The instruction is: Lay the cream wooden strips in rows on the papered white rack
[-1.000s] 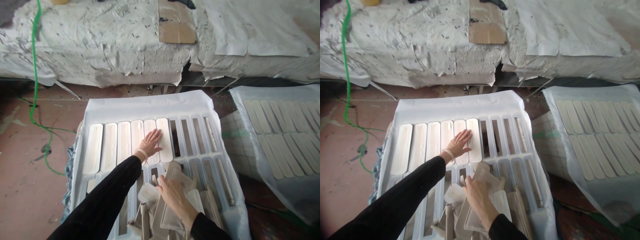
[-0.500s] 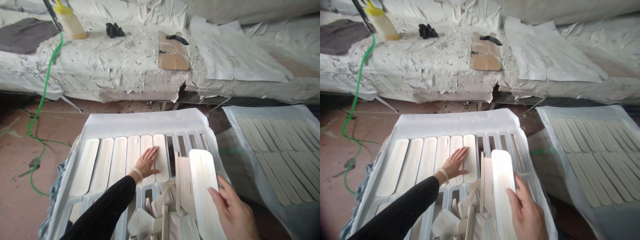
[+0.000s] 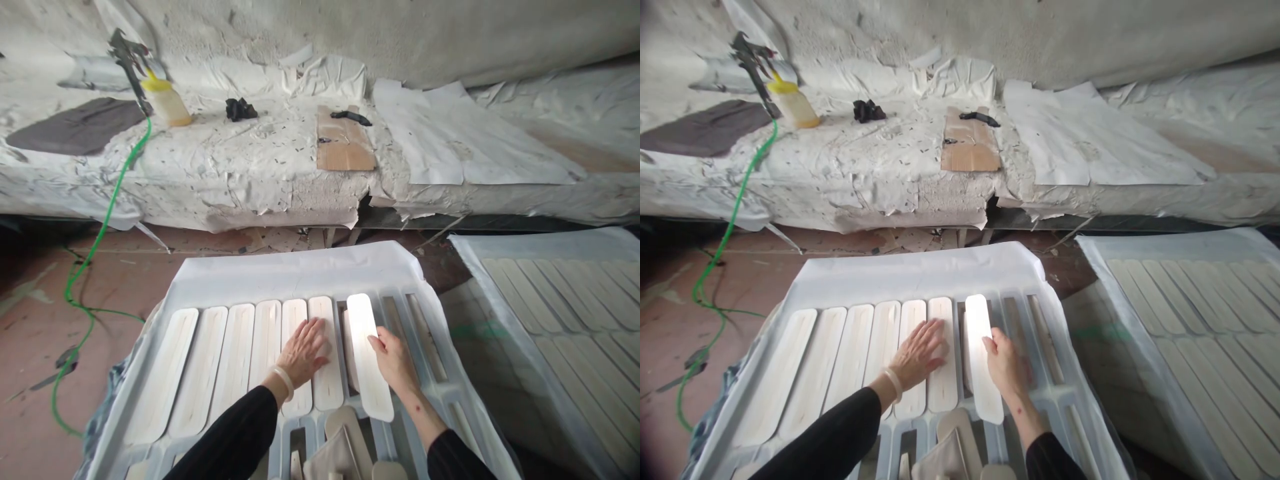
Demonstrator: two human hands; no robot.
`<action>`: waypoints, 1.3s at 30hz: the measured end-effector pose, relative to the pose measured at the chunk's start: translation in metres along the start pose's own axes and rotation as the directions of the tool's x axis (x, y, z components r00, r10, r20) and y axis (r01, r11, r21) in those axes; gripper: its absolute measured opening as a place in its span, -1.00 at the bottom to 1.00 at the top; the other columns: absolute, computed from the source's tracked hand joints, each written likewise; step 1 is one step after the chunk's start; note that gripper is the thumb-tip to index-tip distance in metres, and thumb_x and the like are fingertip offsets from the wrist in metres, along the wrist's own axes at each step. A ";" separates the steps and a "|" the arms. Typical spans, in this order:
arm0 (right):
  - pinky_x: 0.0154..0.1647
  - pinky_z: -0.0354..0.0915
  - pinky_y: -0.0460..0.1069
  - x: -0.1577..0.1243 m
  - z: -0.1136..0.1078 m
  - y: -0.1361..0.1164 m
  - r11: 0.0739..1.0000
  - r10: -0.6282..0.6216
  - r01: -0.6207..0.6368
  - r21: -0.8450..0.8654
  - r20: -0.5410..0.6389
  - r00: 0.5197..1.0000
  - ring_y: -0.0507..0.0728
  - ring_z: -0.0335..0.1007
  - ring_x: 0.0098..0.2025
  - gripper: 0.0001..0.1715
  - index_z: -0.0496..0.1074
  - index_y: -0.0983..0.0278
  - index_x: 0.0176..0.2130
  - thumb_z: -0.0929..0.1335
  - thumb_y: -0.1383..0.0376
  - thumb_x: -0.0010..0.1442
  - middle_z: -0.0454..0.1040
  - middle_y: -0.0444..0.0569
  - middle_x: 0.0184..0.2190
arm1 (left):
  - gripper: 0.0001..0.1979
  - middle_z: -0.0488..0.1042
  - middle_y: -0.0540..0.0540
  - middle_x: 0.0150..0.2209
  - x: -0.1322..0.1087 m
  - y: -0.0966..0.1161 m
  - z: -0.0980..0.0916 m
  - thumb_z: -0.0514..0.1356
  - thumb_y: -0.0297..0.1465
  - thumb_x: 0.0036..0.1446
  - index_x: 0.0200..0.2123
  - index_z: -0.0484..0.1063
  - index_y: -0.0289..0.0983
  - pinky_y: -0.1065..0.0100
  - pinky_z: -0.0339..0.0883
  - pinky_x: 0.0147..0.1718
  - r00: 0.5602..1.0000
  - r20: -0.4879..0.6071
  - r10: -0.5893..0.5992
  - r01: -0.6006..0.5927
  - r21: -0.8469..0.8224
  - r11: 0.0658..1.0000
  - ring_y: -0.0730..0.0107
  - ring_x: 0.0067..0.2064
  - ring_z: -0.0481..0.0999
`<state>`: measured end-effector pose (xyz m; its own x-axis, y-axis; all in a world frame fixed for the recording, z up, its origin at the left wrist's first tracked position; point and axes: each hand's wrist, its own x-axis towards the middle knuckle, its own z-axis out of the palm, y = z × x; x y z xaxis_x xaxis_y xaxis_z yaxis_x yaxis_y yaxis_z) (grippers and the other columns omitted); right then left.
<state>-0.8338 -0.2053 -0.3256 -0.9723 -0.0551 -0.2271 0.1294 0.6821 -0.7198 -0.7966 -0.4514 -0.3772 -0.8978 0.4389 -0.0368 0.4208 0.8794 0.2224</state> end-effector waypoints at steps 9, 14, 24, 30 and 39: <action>-0.48 0.05 -0.07 0.042 0.043 0.034 0.967 0.061 -0.109 0.231 0.202 0.977 0.01 0.12 -0.53 -0.70 0.25 0.23 -0.47 0.25 0.08 0.14 0.22 -0.28 -0.61 | -0.46 0.09 -0.16 0.35 0.028 -0.008 0.007 0.23 -0.21 0.21 0.18 0.26 -0.32 0.02 0.08 0.31 0.998 -0.057 -0.023 0.024 0.011 1.000 0.05 0.37 0.01; -0.51 0.09 -0.08 0.049 0.052 0.040 0.972 0.085 -0.128 0.196 0.213 0.973 0.04 0.22 -0.53 -0.67 0.33 0.24 -0.44 0.26 0.05 0.13 0.38 -0.21 -0.59 | -0.35 -0.04 -0.16 0.39 0.023 -0.007 0.018 0.12 -0.15 0.29 0.33 0.05 -0.30 0.01 0.07 0.31 0.993 -0.119 0.011 -0.003 0.062 0.998 0.04 0.40 -0.11; -0.50 0.01 -0.01 0.059 0.046 0.022 0.962 0.120 -0.079 -0.261 0.145 0.982 0.10 0.30 -0.54 -0.60 0.32 0.23 -0.61 0.34 0.08 0.13 0.37 -0.10 -0.67 | -0.31 -0.18 -0.15 0.41 0.031 0.017 0.037 -0.02 -0.01 0.30 0.37 -0.01 -0.22 -0.17 -0.16 0.33 0.986 -0.154 -0.056 0.061 0.028 0.998 -0.05 0.42 -0.26; -0.37 0.04 0.04 0.042 0.028 0.009 0.885 0.085 -0.005 -0.466 0.150 0.985 0.23 0.42 -0.31 -0.60 0.50 0.27 -0.38 0.32 0.00 0.21 0.56 0.14 -0.38 | -0.35 -0.14 -0.13 0.41 0.033 0.021 0.046 -0.06 -0.12 0.36 0.38 -0.08 -0.34 -0.09 -0.28 0.37 0.995 -0.100 0.006 -0.007 -0.006 1.000 0.10 0.42 -0.26; -0.45 0.08 -0.04 -0.135 -0.019 0.032 0.988 0.138 -0.097 -0.119 0.422 0.896 0.05 0.27 -0.51 -0.73 0.36 0.19 -0.46 0.29 0.17 0.27 0.36 -0.20 -0.59 | -0.39 -0.20 -0.09 0.42 0.029 0.023 0.040 -0.09 -0.06 0.36 0.38 -0.08 -0.09 -0.11 -0.33 0.36 0.999 -0.029 0.030 -0.030 0.002 1.000 0.09 0.42 -0.29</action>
<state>-0.7020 -0.1621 -0.3059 -0.7712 -0.2627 -0.5799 0.1989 0.7659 -0.6114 -0.8078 -0.4106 -0.4125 -0.8881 0.4596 -0.0015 0.4478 0.8662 0.2217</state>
